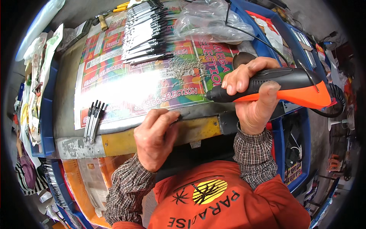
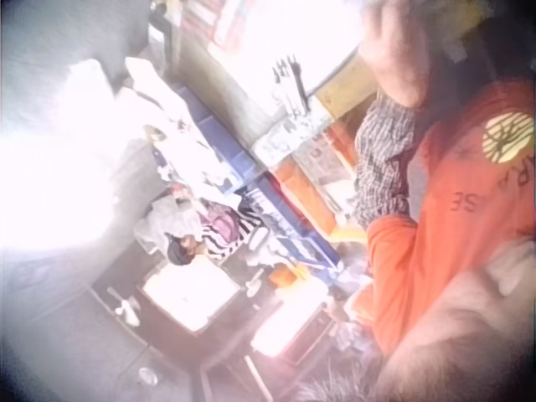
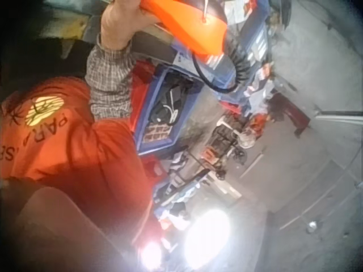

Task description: The person assembles drawing compasses by taking metal parts and driving screws into their joints using an electric screwdriver, placing the assembled compasses on the table.

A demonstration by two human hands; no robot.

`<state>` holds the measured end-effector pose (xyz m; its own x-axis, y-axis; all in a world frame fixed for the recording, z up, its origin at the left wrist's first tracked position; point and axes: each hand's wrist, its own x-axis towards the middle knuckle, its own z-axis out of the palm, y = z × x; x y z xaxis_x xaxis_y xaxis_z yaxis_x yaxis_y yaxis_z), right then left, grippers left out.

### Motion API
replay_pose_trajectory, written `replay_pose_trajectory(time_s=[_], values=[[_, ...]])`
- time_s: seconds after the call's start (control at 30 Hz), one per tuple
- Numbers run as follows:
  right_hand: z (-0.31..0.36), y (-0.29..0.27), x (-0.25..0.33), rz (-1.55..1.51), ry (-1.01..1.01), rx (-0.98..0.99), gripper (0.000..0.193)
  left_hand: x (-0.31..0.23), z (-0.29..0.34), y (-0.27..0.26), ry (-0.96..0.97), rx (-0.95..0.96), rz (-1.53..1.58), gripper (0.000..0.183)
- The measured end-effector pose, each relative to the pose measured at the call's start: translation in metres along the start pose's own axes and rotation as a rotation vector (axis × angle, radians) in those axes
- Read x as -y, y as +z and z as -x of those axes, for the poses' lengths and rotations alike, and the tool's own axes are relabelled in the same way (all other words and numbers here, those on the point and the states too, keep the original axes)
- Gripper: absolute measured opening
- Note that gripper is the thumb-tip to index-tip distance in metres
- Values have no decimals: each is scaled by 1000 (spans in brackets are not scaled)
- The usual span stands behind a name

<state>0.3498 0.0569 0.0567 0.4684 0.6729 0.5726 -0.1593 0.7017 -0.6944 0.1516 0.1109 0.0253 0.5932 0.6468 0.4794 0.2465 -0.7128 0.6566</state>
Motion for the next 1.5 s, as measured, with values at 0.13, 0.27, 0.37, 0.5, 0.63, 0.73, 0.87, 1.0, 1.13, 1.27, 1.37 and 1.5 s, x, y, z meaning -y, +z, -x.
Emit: replay_pose_trajectory(time_s=[0.13, 0.27, 0.37, 0.5, 0.63, 0.73, 0.87, 1.0, 1.13, 1.27, 1.37, 1.5], values=[[2, 8, 4, 8, 6, 48, 44, 1, 6, 10, 143, -18, -97, 29], [3, 14, 7, -75, 31, 113, 52, 3, 11, 13, 212, -35, -167, 27], [5, 16, 8, -134, 62, 125, 55, 5, 13, 14, 236, -47, -188, 27], [6, 21, 11, -179, 82, 139, 58, 7, 16, 16, 296, -103, -187, 27], [7, 25, 13, -205, 104, 116, 60, 8, 16, 17, 319, -119, -177, 27], [7, 25, 13, -186, 114, 141, 61, 8, 17, 17, 333, -129, -176, 26], [7, 25, 12, -188, 113, 158, 62, 8, 18, 17, 340, -133, -202, 27], [6, 25, 13, -201, 114, 180, 62, 9, 18, 18, 338, -151, -187, 29], [7, 27, 16, -238, 132, 155, 57, 6, 19, 16, 312, -140, -206, 34], [8, 29, 18, -272, 163, 111, 55, 7, 16, 16, 328, -126, -220, 38], [9, 31, 20, -250, 171, 103, 55, 6, 16, 16, 372, -141, -227, 35], [8, 29, 21, -242, 167, 118, 55, 6, 16, 16, 363, -117, -240, 32]])
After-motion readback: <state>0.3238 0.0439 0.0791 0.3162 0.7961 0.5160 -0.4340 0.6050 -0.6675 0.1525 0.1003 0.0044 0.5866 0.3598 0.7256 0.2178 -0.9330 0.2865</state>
